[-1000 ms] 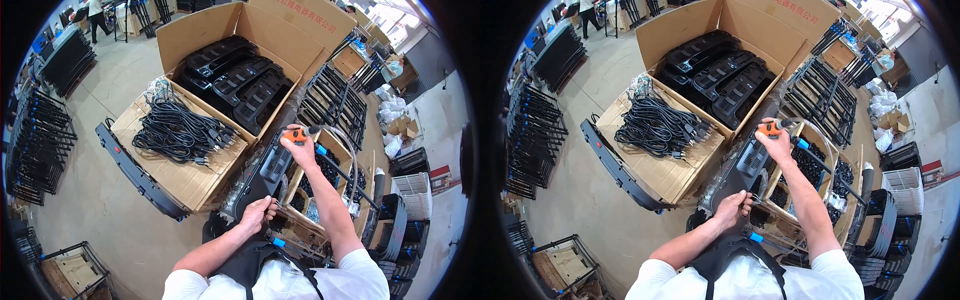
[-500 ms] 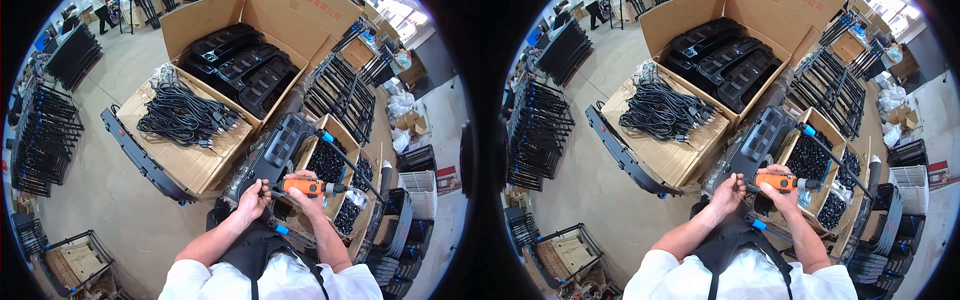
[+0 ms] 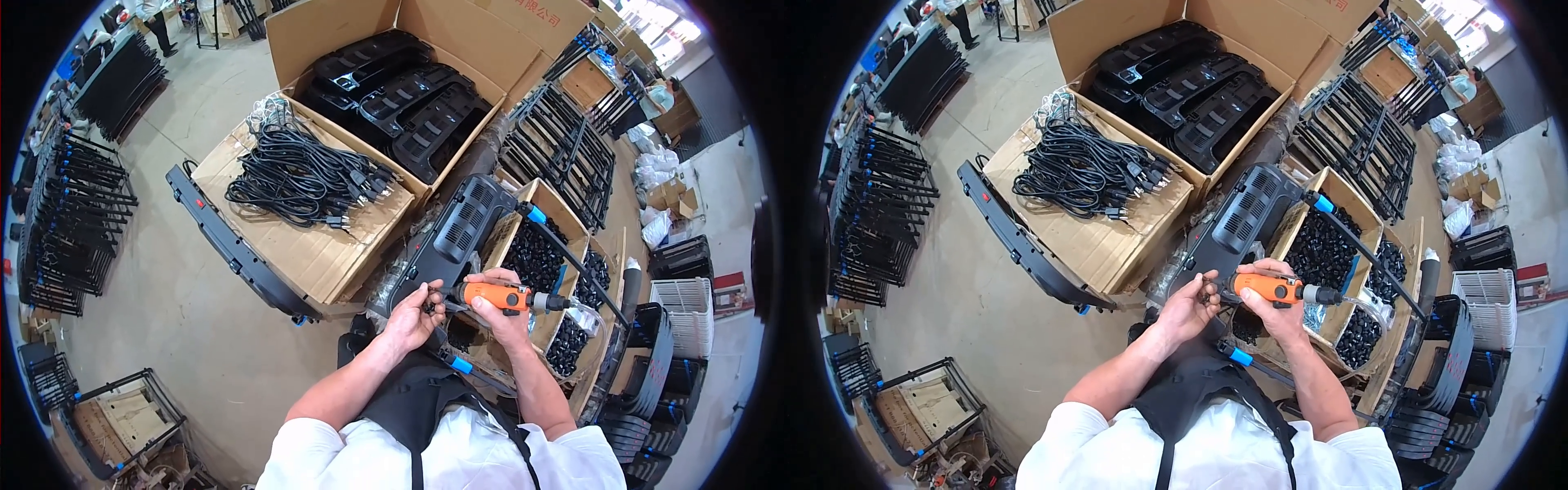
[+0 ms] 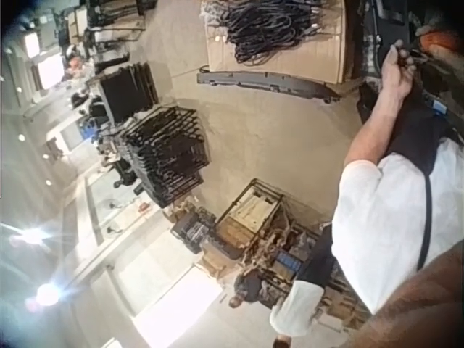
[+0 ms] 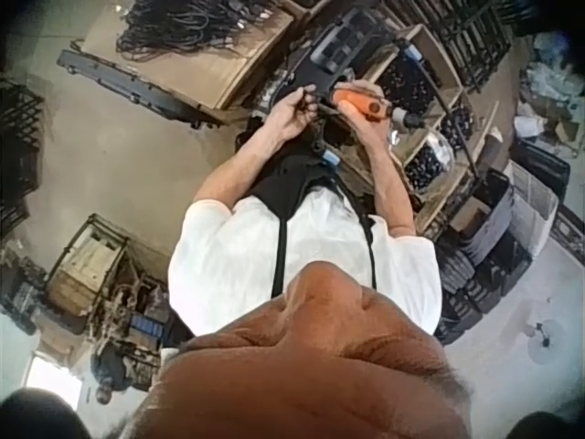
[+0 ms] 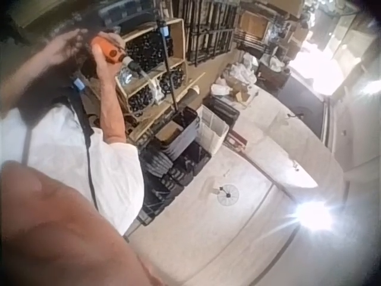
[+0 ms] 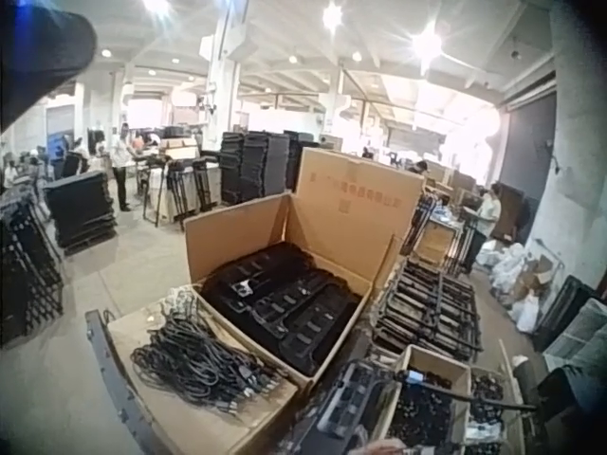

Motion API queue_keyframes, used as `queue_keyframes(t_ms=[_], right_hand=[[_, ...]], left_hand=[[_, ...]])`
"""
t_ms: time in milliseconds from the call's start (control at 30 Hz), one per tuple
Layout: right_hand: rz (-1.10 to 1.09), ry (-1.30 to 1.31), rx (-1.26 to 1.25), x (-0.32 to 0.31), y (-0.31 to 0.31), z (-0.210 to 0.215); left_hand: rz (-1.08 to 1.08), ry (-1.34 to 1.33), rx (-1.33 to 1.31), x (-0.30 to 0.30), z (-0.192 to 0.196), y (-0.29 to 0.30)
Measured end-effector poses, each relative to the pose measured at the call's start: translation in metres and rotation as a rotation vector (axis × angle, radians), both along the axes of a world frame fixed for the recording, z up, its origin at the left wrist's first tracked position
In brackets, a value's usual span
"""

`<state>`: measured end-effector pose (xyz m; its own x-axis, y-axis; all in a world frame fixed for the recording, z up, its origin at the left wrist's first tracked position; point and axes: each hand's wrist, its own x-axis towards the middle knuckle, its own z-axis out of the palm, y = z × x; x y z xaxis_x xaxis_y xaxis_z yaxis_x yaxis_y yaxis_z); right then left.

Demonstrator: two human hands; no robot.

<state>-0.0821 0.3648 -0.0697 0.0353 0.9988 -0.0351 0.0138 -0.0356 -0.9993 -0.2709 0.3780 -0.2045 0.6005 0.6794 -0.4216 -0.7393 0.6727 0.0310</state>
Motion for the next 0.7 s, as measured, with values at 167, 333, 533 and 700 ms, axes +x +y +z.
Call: queue_keyframes(t_ms=[167,333,533,700], right_hand=[[-0.003,-0.034,0.004,-0.011,0.011,-0.009],[-0.023,-0.082,0.062,-0.020,0.032,-0.025],[-0.005,-0.081,0.046,-0.029,0.046,-0.029],[0.020,-0.108,0.015,-0.037,0.053,-0.022]], left_hand=[[-0.005,0.090,-0.012,0.010,0.022,-0.004],[-0.143,0.281,0.028,0.009,0.021,-0.017],[-0.208,0.353,0.073,0.003,0.019,-0.020],[-0.209,0.400,0.291,-0.001,0.010,-0.020]])
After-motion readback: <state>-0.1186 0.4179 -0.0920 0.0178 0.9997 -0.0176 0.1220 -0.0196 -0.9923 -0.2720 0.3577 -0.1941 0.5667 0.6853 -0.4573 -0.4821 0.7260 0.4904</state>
